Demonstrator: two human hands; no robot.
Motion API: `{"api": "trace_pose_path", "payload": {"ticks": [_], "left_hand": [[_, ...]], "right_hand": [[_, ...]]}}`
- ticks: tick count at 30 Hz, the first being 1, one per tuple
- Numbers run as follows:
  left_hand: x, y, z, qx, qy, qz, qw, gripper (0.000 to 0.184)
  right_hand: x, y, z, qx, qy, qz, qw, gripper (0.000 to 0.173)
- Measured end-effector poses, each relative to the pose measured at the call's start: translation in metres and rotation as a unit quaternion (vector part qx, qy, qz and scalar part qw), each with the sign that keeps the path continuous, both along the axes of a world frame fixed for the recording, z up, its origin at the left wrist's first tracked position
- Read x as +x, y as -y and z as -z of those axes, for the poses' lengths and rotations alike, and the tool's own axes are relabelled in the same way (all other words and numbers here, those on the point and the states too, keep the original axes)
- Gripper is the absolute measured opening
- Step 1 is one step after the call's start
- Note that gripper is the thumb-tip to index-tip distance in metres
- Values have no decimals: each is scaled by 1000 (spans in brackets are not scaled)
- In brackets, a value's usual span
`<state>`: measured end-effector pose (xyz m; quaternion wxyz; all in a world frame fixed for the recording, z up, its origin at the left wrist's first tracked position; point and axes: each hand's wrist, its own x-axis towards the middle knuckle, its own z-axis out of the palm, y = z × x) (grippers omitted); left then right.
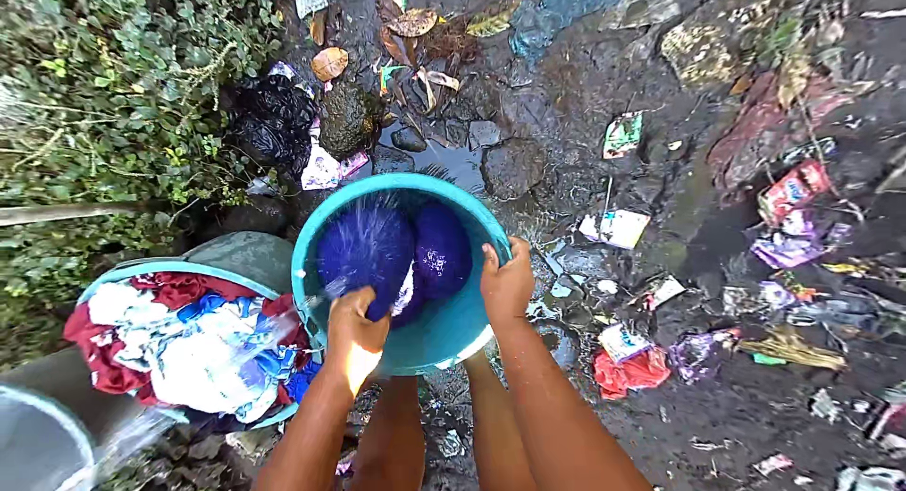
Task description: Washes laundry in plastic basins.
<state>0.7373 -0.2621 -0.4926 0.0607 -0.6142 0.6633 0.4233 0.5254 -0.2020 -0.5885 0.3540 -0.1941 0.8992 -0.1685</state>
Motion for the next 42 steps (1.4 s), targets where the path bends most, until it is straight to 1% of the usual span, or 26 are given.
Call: {"api": "trace_pose_path", "payload": {"ticks": [3,5,6,7,8,10,12,14,15,16,17,18,19,20,21,23,25,26,29,33,36,37,38,39,41,42], "left_hand": [[-1,-28,-29,-47,-32,69,996,20],[1,-54,-21,-75,-68,108,989,16],[1,-65,-10,-62,-77,123,987,13],[-1,-74,4,-26,-77,132,988,12],[-4,-80,20,13,-65,140,988,13],[-11,-83,50,98,-18,169,981,21],[-16,-77,65,176,22,200,964,32],[-5,-67,68,213,-15,176,961,29],[7,-62,64,202,-55,129,969,25],[18,-61,59,153,-93,62,982,22],[25,-62,52,65,-105,-9,992,21],[26,-61,48,-49,-82,-76,993,23],[23,-54,50,-145,-42,-129,980,30],[17,-41,57,-196,-9,-163,967,41],[10,-32,68,-199,23,-171,965,51],[-8,-31,97,-139,103,-145,974,62],[-29,-39,128,-164,161,-120,966,64],[-35,-44,139,-176,174,-111,962,65],[-47,-44,164,-197,185,-96,958,64],[-52,-16,195,-223,155,-86,959,60],[-43,-1,211,-192,163,-48,967,60],[-39,5,210,-126,172,-44,976,59],[-37,16,206,-25,172,-62,983,57],[-35,25,204,24,166,-84,982,57],[-33,40,200,59,160,-117,978,58],[-32,42,201,74,165,-122,976,58]], "right_hand": [[-9,0,1,-19,26,20,999,42],[-10,1,-7,-55,14,3,998,51],[-5,1,-16,-88,-18,-28,996,58],[5,5,-27,-126,-51,-69,988,62],[17,10,-38,-162,-64,-113,978,59],[49,21,-50,-179,-18,-207,962,48],[74,28,-35,-134,60,-295,944,45],[88,23,-1,-115,91,-339,929,47],[92,21,14,-128,78,-340,928,48],[97,19,26,-143,51,-331,931,48],[101,16,36,-159,14,-317,935,49],[106,10,43,-167,-16,-299,939,49],[111,5,49,-172,-42,-281,943,48],[114,2,54,-171,-57,-266,947,47],[117,-2,57,-162,-62,-254,951,46],[118,-9,58,-113,-37,-235,965,42],[106,-6,67,-70,-21,-227,971,42],[100,-6,74,-63,-23,-235,970,42],[86,-2,105,-107,-72,-275,953,48],[75,23,122,-63,-44,-285,955,46],[75,41,113,-7,-17,-278,960,46],[75,48,102,27,9,-272,962,45],[75,52,90,60,32,-260,963,45],[76,55,81,81,30,-251,964,43],[74,63,65,150,48,-238,958,46],[75,62,67,156,56,-220,961,48]]}}
